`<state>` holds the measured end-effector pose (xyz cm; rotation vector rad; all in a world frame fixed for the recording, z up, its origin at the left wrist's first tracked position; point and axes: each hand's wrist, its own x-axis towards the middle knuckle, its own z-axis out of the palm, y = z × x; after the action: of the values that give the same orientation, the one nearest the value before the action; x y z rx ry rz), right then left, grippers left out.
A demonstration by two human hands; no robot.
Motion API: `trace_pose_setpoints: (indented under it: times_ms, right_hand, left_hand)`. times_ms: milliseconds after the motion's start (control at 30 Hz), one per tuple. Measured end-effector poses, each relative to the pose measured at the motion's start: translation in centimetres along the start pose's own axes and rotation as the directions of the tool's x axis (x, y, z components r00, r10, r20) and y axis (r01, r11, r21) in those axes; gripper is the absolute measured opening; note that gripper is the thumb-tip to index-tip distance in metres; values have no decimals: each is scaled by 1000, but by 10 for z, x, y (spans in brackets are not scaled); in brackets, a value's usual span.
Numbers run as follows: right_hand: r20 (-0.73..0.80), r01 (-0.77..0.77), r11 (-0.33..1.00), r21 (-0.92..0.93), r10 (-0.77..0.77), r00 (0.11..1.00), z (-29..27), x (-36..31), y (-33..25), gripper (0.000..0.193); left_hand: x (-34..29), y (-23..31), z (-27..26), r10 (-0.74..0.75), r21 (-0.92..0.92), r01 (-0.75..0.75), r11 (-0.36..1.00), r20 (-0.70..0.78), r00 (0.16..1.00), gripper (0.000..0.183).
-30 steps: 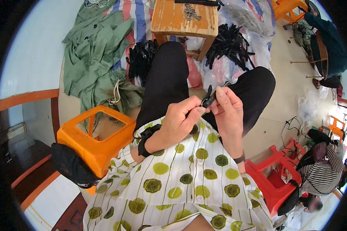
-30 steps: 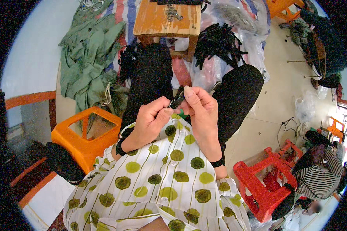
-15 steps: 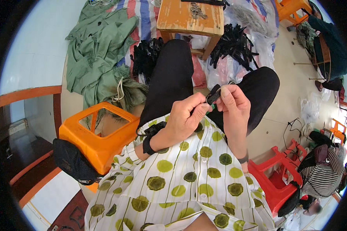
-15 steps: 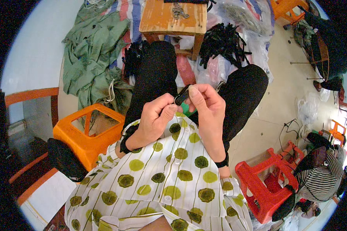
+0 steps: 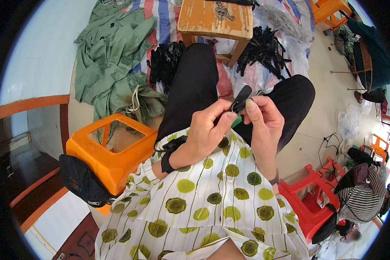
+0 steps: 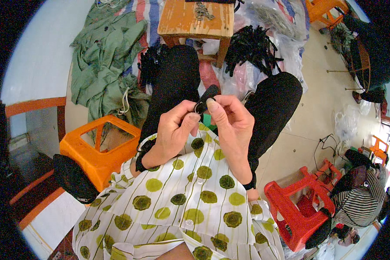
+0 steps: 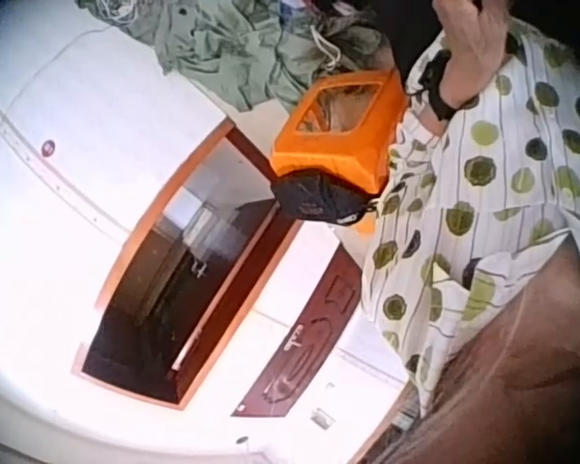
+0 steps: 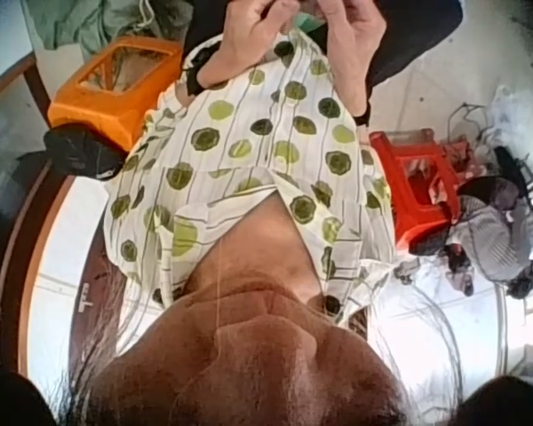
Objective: The person threads black straps through small metal buckles by hand, occasionally picking up new straps from a wooden stool and placing the assembled pieces back down.
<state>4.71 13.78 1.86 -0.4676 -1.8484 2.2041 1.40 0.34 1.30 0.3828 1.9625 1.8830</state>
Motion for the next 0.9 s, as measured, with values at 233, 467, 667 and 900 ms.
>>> trace_pose_setpoints:
  times_ms: [233, 467, 667, 900]
  right_hand:
    - [158, -242, 848, 472, 188, 969, 0, -3, 9, 11]
    - [264, -395, 837, 378, 312, 913, -1, -5, 2, 11]
    - [298, -469, 804, 365, 376, 877, -4, -1, 4, 13]
    - [232, -392, 853, 345, 327, 916, -2, -4, 2, 11]
  left_hand:
    - [-2, -4, 6, 42, 99, -31, 995, -116, 992, 20]
    - [-3, -19, 10, 140, 157, -107, 982, -216, 966, 17]
    - [1, -16, 11, 235, 209, -187, 960, -237, 943, 14]
    - [1, -11, 6, 160, 211, -131, 969, -125, 979, 19]
